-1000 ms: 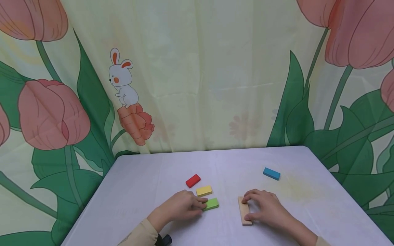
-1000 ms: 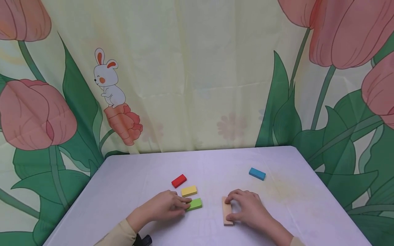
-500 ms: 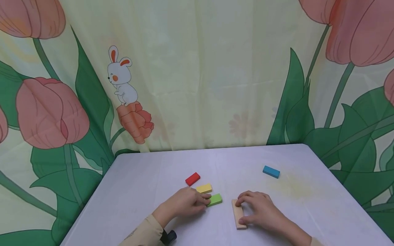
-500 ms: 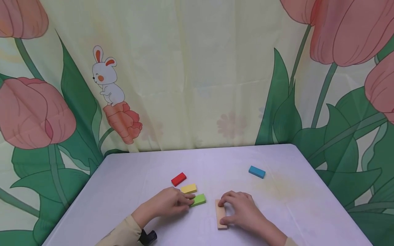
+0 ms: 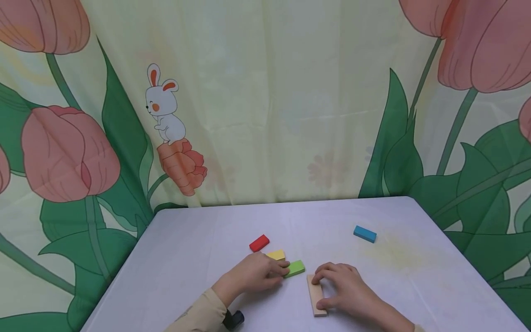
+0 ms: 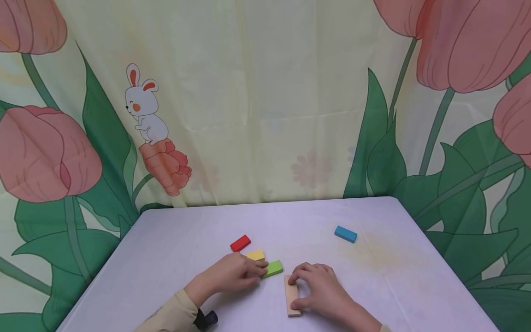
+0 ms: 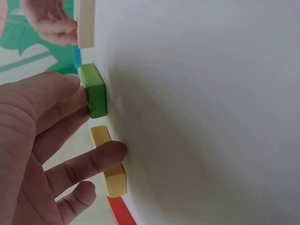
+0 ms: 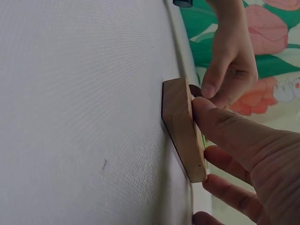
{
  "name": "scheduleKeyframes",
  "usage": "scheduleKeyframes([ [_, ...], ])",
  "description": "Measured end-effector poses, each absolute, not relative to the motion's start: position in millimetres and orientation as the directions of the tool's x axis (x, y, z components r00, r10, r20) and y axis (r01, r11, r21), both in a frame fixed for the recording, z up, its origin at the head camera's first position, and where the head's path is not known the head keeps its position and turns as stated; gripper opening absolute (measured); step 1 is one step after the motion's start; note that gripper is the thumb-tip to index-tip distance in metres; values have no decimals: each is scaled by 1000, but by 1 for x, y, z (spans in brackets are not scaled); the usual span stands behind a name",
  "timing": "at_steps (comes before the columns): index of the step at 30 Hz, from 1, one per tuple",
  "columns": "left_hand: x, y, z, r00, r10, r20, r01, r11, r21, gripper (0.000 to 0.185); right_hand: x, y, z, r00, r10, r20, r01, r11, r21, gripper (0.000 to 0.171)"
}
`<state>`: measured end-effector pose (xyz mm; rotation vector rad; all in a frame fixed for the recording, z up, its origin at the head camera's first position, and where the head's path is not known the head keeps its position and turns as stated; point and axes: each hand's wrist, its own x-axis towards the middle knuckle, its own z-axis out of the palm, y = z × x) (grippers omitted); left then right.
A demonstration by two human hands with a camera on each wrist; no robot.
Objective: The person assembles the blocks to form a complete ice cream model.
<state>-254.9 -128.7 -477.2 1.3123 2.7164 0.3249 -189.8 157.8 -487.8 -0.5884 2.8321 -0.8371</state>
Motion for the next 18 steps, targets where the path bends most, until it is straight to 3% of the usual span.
scheduleKeyframes([
  [4,-255,-124,-477,-623,782,2,766,609,206,32,-188,155,-488,-914,-406,-3,-339,767,-545,42],
  [18,-258,-109,-480,-626,780,-20,751,609,255,39,-188,156,-488,-909,-417,13,-358,764,-537,43],
])
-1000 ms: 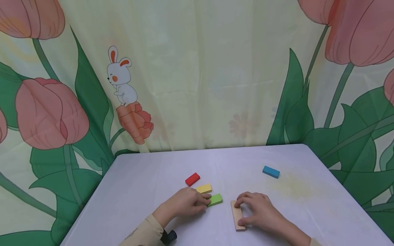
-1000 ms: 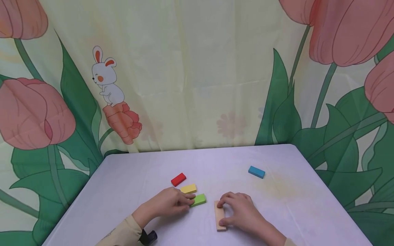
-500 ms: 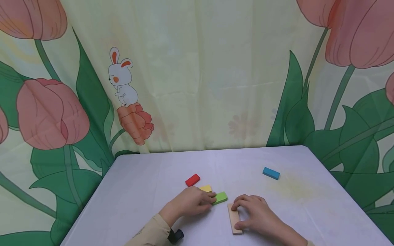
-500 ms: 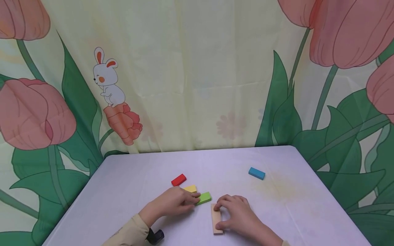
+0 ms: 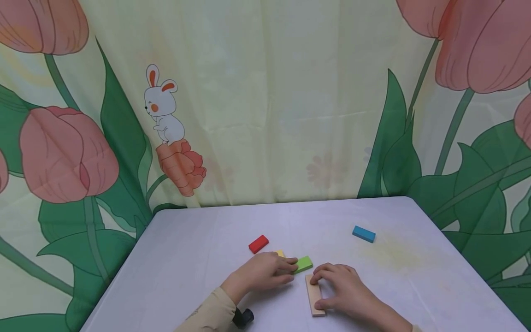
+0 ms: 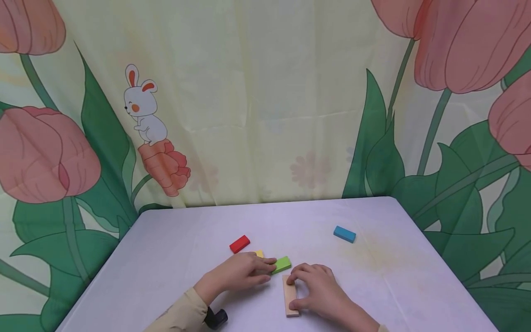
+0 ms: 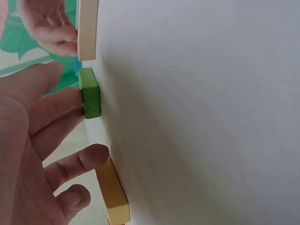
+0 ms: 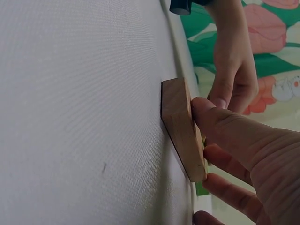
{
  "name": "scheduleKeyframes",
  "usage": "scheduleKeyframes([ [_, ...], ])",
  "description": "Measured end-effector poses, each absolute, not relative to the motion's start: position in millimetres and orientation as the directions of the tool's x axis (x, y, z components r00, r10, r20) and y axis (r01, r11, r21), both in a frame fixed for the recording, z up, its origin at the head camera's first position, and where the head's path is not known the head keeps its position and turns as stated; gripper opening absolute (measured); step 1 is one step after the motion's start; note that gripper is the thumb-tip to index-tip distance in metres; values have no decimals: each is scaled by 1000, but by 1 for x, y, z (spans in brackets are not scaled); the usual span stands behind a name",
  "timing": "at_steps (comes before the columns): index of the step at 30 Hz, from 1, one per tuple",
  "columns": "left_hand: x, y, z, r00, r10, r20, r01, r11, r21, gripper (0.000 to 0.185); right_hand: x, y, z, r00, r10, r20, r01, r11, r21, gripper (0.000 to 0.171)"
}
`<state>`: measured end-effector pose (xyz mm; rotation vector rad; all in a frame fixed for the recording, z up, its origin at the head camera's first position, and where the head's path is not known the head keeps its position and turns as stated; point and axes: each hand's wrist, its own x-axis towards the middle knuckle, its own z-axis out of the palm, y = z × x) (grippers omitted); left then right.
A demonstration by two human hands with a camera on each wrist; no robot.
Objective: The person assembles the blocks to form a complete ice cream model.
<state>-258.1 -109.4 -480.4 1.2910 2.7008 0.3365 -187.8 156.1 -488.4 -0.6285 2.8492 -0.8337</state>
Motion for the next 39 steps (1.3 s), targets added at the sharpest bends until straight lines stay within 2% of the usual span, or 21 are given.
scheduleKeyframes([
  [9,-256,-104,-480,-617,787,-3,765,601,232,43,-187,158,-489,-918,-397,24,-338,746,-574,46],
  [12,-254,-104,-481,-643,765,36,751,620,229,41,-189,161,-489,-937,-346,46,-297,722,-624,45],
  [14,-251,-102,-482,-695,715,69,705,660,261,38,-193,162,-487,-957,-285,49,-243,704,-667,41],
  [19,-244,-95,-478,-882,464,82,436,738,516,28,-209,158,-482,-993,-116,-2,-76,660,-747,35],
  [23,-244,-89,-480,-945,325,48,282,728,625,21,-222,153,-481,-998,-61,-16,-26,634,-773,33],
  [29,-247,-80,-485,-961,278,9,216,726,653,18,-236,149,-486,-999,-40,-37,3,636,-772,29],
  [39,-251,-68,-487,-949,313,35,264,731,629,10,-237,145,-491,-998,-47,-50,6,661,-751,23],
])
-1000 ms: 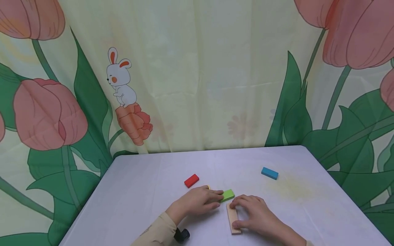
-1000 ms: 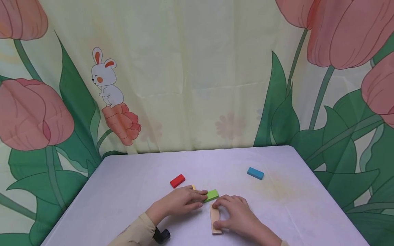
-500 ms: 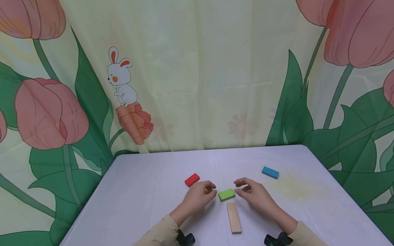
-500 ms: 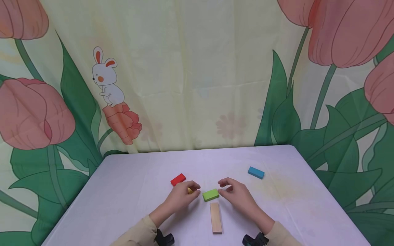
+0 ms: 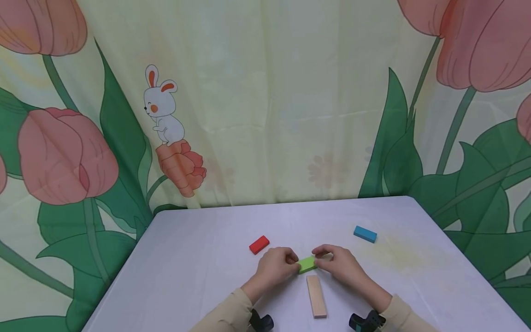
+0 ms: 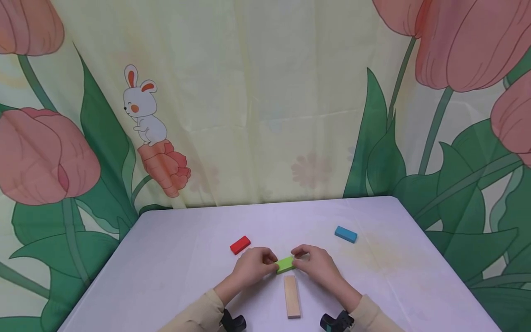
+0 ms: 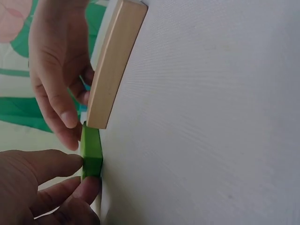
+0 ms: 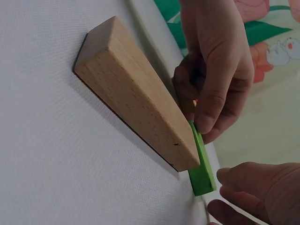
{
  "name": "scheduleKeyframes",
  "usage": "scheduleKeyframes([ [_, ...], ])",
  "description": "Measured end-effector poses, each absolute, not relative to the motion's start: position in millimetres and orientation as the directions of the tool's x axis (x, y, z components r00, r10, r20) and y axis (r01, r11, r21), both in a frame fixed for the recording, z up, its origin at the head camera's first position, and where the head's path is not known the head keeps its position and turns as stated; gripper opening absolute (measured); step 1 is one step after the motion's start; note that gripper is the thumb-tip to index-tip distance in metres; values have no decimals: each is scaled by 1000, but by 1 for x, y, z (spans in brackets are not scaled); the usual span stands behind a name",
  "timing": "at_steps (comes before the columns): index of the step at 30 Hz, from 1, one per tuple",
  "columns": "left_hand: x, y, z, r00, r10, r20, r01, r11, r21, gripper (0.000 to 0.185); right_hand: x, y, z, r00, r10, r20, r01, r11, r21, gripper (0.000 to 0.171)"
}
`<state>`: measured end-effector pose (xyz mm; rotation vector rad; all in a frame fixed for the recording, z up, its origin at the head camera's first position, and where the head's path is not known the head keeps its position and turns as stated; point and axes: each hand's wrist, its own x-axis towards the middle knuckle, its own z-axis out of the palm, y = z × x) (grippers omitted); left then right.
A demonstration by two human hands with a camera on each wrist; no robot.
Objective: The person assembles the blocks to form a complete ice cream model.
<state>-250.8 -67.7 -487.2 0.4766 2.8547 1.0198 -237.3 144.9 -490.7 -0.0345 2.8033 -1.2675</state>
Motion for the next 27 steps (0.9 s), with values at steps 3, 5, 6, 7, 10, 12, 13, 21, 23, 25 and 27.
scheduleKeyframes([
  [3,-251,-65,-488,-947,319,43,275,732,624,9,-236,144,-490,-998,-45,-44,2,672,-740,21],
  [5,-252,-64,-489,-946,321,49,280,730,624,8,-235,144,-489,-998,-44,-38,-3,683,-730,21],
  [6,-252,-64,-489,-945,323,52,283,728,625,7,-235,143,-489,-998,-44,-39,-2,690,-724,20],
  [7,-252,-63,-489,-945,324,54,285,727,624,7,-235,143,-489,-998,-41,-42,2,693,-721,20],
  [10,-253,-62,-490,-943,327,62,293,728,619,6,-235,143,-488,-998,-35,-49,10,708,-706,19],
  [12,-253,-61,-489,-943,328,63,295,730,617,7,-235,144,-488,-998,-27,-64,25,713,-700,17],
  [13,-252,-61,-489,-943,328,61,294,730,617,7,-235,144,-487,-998,-26,-66,28,716,-697,17],
  [21,-250,-57,-485,-944,327,31,276,737,617,8,-233,148,-486,-997,-29,-75,31,723,-690,16],
  [23,-249,-57,-484,-945,327,25,272,740,615,9,-232,148,-485,-996,-30,-81,34,719,-694,16],
  [25,-248,-57,-484,-945,327,23,272,742,613,9,-231,148,-485,-996,-33,-85,35,718,-695,16],
  [27,-248,-58,-484,-944,328,27,275,743,610,9,-231,147,-485,-995,-36,-88,36,718,-695,16],
])
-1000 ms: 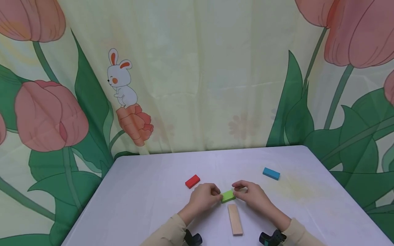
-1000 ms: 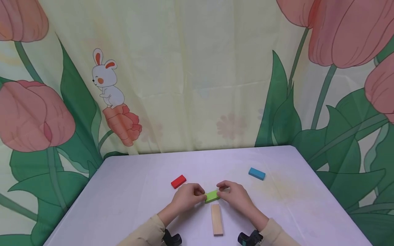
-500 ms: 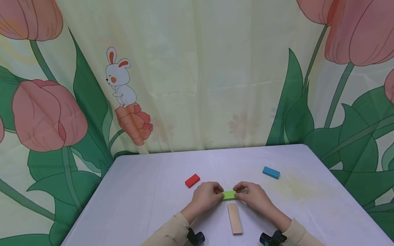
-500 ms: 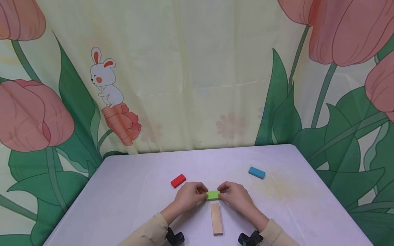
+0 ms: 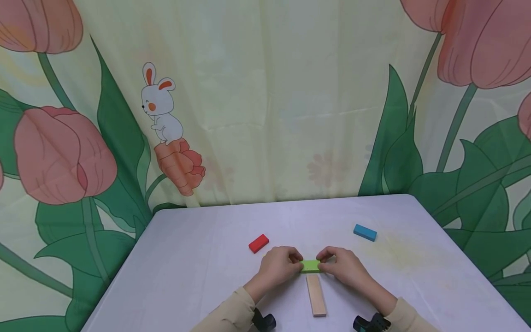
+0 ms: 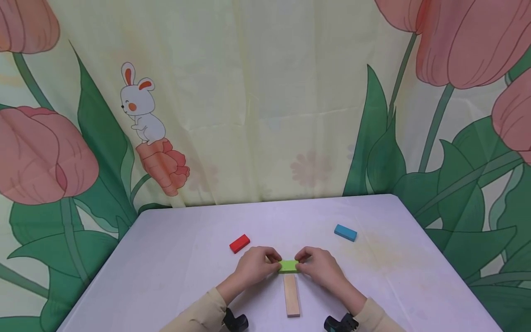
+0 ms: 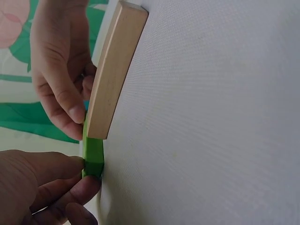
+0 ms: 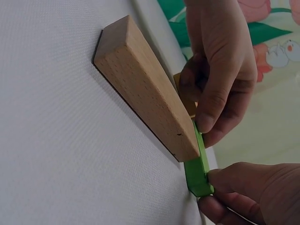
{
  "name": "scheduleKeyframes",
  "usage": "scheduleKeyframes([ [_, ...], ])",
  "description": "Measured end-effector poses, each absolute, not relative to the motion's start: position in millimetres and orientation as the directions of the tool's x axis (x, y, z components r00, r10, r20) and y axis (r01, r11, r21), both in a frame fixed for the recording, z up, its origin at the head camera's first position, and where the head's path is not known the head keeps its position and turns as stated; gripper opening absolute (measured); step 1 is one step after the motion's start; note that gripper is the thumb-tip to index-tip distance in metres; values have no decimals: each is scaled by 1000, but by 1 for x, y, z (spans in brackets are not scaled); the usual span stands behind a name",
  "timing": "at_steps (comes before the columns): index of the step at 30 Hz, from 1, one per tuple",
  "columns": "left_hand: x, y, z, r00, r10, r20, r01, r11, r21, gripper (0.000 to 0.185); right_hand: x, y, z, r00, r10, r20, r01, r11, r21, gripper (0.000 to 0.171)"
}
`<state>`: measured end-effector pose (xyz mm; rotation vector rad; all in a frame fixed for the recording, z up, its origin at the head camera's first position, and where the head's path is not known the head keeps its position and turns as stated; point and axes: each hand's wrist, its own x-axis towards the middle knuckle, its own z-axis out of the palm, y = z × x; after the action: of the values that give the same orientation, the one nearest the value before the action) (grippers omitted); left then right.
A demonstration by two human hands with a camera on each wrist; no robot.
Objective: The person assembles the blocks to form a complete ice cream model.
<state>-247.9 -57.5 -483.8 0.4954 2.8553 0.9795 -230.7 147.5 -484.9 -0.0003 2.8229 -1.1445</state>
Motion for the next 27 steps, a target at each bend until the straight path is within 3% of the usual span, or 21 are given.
scheduleKeyframes([
  [27,-242,-62,-485,-935,353,19,289,730,619,8,-226,149,-487,-991,-59,-120,46,692,-720,17],
])
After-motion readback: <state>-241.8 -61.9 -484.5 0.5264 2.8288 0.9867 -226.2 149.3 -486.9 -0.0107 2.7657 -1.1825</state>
